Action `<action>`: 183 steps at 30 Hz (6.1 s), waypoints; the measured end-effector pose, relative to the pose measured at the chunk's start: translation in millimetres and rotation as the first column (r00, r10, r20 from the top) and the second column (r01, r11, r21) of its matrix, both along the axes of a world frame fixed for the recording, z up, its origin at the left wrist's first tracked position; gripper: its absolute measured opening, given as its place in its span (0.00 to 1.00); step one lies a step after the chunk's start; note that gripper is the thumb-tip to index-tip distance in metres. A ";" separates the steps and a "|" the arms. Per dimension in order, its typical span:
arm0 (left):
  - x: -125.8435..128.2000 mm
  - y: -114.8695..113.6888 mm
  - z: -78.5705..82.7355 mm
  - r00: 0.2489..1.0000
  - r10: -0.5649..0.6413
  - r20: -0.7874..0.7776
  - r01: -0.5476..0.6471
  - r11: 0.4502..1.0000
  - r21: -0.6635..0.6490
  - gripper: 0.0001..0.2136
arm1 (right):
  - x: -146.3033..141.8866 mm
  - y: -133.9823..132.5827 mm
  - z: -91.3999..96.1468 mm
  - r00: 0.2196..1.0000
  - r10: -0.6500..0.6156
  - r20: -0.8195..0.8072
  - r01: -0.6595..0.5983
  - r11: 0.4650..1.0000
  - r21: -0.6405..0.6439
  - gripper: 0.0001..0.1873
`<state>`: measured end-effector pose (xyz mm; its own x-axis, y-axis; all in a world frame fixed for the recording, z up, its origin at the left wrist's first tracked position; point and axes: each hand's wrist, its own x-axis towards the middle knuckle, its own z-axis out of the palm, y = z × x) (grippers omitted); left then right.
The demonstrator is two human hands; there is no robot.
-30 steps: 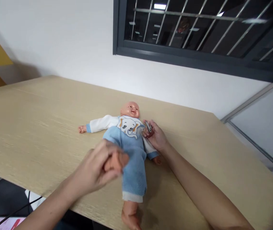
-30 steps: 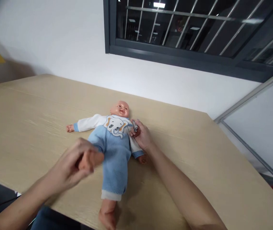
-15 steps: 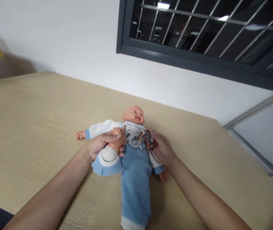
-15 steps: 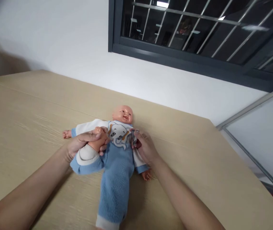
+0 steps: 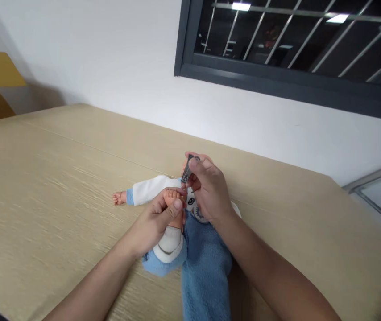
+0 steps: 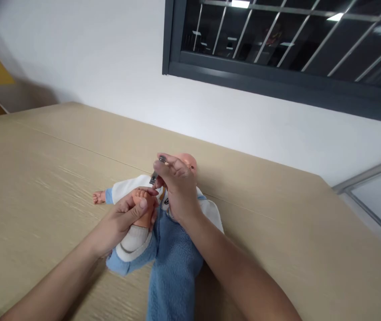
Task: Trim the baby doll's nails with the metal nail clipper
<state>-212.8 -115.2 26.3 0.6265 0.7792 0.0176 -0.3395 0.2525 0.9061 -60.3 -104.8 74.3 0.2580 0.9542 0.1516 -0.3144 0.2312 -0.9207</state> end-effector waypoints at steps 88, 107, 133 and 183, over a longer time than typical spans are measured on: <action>1.5 -3.3 -4.7 0.999 0.012 0.031 -0.016 0.992 0.124 0.16 | -9.5 -16.5 -2.6 0.999 0.025 -0.026 -0.029 0.989 -0.145 0.23; 2.1 -4.7 -1.4 0.999 0.003 0.038 -0.007 0.995 0.102 0.18 | -16.8 -21.6 -5.2 0.999 -0.042 -0.021 0.040 0.996 -0.077 0.23; 2.5 -3.6 -4.4 1.000 -0.016 0.024 0.014 0.996 0.085 0.18 | -7.3 -15.9 -4.2 0.987 0.157 -0.033 -0.160 0.977 -0.138 0.25; 2.0 -4.5 5.9 0.999 -0.050 0.003 0.050 0.990 0.135 0.21 | -9.4 -19.5 3.9 1.000 -0.002 0.030 0.006 0.994 -0.111 0.24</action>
